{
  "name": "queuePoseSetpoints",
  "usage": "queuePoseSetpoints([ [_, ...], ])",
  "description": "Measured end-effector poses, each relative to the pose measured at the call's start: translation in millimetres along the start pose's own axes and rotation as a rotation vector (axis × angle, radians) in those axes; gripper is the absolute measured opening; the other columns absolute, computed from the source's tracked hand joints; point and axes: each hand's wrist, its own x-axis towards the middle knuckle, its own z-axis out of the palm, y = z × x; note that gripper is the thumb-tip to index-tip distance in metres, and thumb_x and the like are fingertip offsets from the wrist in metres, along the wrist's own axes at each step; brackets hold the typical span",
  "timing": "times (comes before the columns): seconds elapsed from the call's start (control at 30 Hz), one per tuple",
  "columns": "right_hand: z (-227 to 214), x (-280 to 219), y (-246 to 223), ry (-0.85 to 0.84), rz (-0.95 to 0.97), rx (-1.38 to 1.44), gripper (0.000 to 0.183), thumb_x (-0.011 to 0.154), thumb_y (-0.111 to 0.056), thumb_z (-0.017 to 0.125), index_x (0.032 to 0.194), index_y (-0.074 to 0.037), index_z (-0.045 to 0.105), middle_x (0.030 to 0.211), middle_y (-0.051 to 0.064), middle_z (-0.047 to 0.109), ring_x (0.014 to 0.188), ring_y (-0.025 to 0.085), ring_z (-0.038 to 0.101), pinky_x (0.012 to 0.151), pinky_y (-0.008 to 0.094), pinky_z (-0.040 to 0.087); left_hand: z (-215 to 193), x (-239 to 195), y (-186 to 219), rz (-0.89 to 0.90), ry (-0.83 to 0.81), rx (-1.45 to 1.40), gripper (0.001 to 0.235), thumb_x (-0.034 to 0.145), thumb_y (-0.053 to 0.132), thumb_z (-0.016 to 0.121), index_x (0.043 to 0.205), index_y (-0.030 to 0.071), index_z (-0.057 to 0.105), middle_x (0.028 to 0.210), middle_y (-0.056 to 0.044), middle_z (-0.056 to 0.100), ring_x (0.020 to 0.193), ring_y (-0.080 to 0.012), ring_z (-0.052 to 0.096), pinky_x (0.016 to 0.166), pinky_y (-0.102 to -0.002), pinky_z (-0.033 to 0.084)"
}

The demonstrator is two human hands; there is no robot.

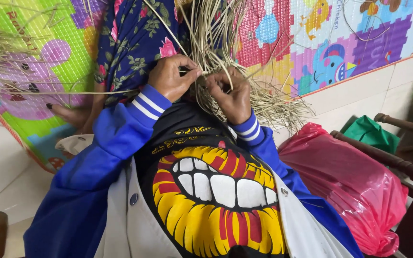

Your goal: The person is weaving a hat structure using dried straw or grass fibers while sitting on a floor mat.

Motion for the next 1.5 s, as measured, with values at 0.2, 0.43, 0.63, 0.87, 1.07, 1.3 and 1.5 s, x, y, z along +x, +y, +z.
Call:
queuePoseSetpoints([
  [0.2, 2.5, 39.6, -2.3, 0.048, 0.052, 0.105, 0.006, 0.085, -0.004, 0.08, 0.083, 0.0, 0.076, 0.064, 0.006, 0.055, 0.061, 0.011, 0.05, 0.058, 0.026, 0.041, 5.4, -2.7, 14.8, 0.071, 0.014, 0.391, 0.012, 0.092, 0.023, 0.072, 0.099, 0.014, 0.068, 0.1, -0.005, 0.071, 0.095, -0.0335, 0.072, 0.084, -0.049, 0.058],
  [0.43, -30.1, 53.5, -48.3, -0.072, 0.027, 0.293, 0.009, 0.093, 0.001, 0.069, 0.097, -0.005, 0.064, 0.08, -0.001, 0.055, 0.063, 0.008, 0.045, 0.057, 0.021, 0.04, -0.3, 3.5, 21.0, 0.219, 0.113, 0.222, 0.009, 0.082, 0.002, 0.071, 0.088, 0.005, 0.065, 0.083, -0.007, 0.068, 0.066, -0.0232, 0.062, 0.064, -0.035, 0.051],
  [0.63, -6.5, 44.4, -1.1, -0.056, -0.18, -0.255, 0.02, 0.082, 0.004, 0.081, 0.096, 0.004, 0.067, 0.08, 0.011, 0.066, 0.06, 0.016, 0.06, 0.051, 0.026, 0.053, 5.1, 9.6, 12.8, 0.23, 0.07, -0.075, 0.006, 0.081, -0.005, 0.07, 0.086, -0.004, 0.068, 0.085, -0.01, 0.069, 0.073, -0.018, 0.062, 0.07, -0.028, 0.053],
  [0.87, 3.7, 3.4, 23.9, -0.048, -0.263, -0.248, 0.01, 0.089, -0.018, 0.08, 0.092, -0.01, 0.075, 0.088, 0.013, 0.067, 0.078, 0.038, 0.07, 0.067, 0.042, 0.055, 13.8, 16.3, -24.4, 0.057, 0.05, -0.173, 0.004, 0.088, 0.011, 0.077, 0.089, 0.009, 0.074, 0.082, -0.003, 0.073, 0.066, -0.0053, 0.061, 0.059, -0.023, 0.051],
  [1.07, 2.9, 16.8, 4.5, 0.077, -0.119, -0.029, 0.024, 0.085, -0.009, 0.087, 0.105, -0.007, 0.073, 0.08, 0.009, 0.07, 0.075, 0.019, 0.068, 0.071, 0.032, 0.056, 4.2, 14.4, 1.0, 0.297, -0.014, -0.045, 0.003, 0.09, -0.001, 0.073, 0.092, 0.001, 0.072, 0.089, -0.017, 0.072, 0.078, -0.0348, 0.071, 0.068, -0.039, 0.054],
  [1.3, 6.6, 8.5, 27.9, 0.042, -0.32, -0.044, 0.013, 0.086, -0.006, 0.084, 0.085, -0.005, 0.071, 0.084, 0.014, 0.073, 0.081, 0.035, 0.073, 0.074, 0.041, 0.057, 1.5, 12.0, -1.3, 0.264, 0.002, -0.103, 0.006, 0.089, 0.0, 0.073, 0.09, 0.005, 0.074, 0.087, -0.013, 0.072, 0.08, -0.0287, 0.07, 0.072, -0.037, 0.055],
  [1.5, 7.7, 2.5, 40.5, 0.004, -0.337, -0.029, 0.006, 0.09, -0.009, 0.079, 0.091, -0.005, 0.075, 0.106, 0.018, 0.064, 0.1, 0.039, 0.067, 0.087, 0.047, 0.054, 1.6, 9.3, 1.6, 0.234, 0.019, -0.022, 0.011, 0.094, 0.007, 0.077, 0.092, -0.002, 0.072, 0.085, -0.022, 0.072, 0.083, -0.0412, 0.072, 0.072, -0.044, 0.057],
])
